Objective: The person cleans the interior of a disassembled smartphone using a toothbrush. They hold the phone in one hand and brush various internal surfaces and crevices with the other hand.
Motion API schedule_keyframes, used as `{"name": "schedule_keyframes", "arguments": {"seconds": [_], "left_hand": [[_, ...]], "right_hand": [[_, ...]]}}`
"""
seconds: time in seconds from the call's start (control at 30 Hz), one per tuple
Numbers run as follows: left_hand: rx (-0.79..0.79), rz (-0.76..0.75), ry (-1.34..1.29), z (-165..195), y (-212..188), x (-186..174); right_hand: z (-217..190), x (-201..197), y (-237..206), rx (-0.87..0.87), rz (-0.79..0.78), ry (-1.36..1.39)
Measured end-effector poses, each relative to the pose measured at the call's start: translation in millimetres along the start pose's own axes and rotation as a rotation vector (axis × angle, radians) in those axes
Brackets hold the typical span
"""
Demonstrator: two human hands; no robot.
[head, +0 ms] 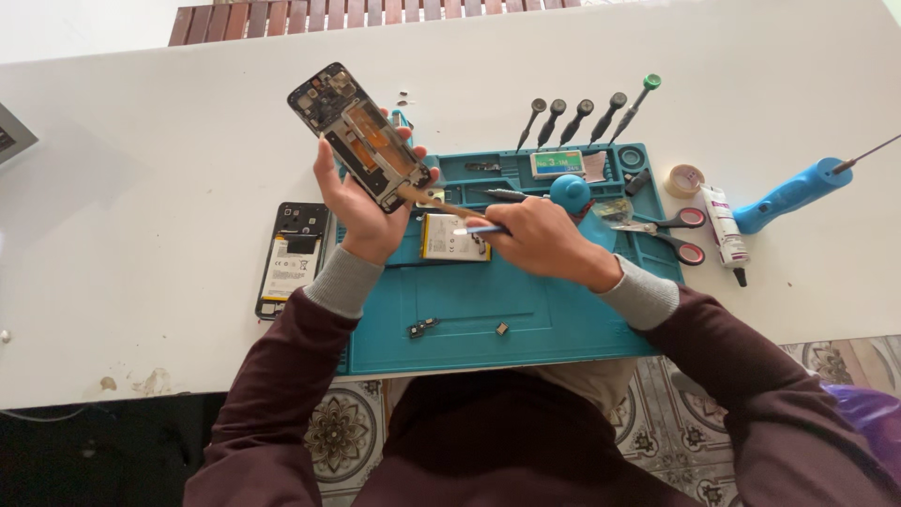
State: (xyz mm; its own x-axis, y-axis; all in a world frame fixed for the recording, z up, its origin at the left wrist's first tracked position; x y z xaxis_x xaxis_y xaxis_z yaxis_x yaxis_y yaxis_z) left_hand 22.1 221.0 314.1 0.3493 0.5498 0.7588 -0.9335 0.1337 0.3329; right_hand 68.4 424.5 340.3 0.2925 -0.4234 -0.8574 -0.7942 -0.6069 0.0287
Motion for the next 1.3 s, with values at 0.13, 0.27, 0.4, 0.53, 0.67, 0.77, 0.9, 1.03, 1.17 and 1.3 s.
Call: {"name": "schedule_keyframes", "arguments": {"seconds": [0.13, 0.27, 0.4, 0.53, 0.67, 0.77, 0.9, 1.03, 1.17, 1.3], "left_hand": [[0.005, -0.009, -0.011, 1, 0, 2], [-0.037, -0.021, -0.024, -5, -2, 3], [-0.001, -0.018, 0.005, -2, -1, 2], [-0.006, 0.01, -0.01, 0, 0, -1], [0.007, -0.031, 0.022, -3, 0, 2], [-0.015, -0.039, 0.009, -6, -1, 3], [-0.009, -0.01, -0.008, -2, 0, 1], [0.002, -0.006, -0.012, 1, 1, 1], [-0.001, -0.025, 0.0, -2, 0, 3], [0.005, -0.028, 0.015, -2, -1, 3]], "right_hand": [[-1, 5, 2, -0.014, -0.034, 0.035], [-15, 13, -4, -0.172, -0.011, -0.02], [0, 8, 2, -0.056, -0.019, 0.024], [10, 3, 5, 0.018, -0.007, -0.022], [-8, 9, 1, -0.168, 0.011, 0.062], [-10, 11, 1, -0.134, -0.014, 0.029], [5, 2, 4, 0.015, -0.028, 0.011], [5, 1, 5, 0.007, -0.007, 0.033], [-11, 8, 1, -0.146, 0.004, 0.064], [-10, 11, 0, -0.107, -0.02, 0.016]]}}
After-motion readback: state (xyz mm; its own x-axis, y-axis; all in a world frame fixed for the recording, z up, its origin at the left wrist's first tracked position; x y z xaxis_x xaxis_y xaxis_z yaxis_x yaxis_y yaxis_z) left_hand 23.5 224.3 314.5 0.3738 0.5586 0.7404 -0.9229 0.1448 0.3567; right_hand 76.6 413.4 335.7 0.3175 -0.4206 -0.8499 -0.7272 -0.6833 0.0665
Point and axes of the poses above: each hand's wrist, its own y-axis towards the middle knuckle, its own x-axis out of the palm, z = x × y, the point moved 6 cm from there along y, towards the middle knuckle, and after that the axes turned 7 degrees about -z, right-handed, at the moved point
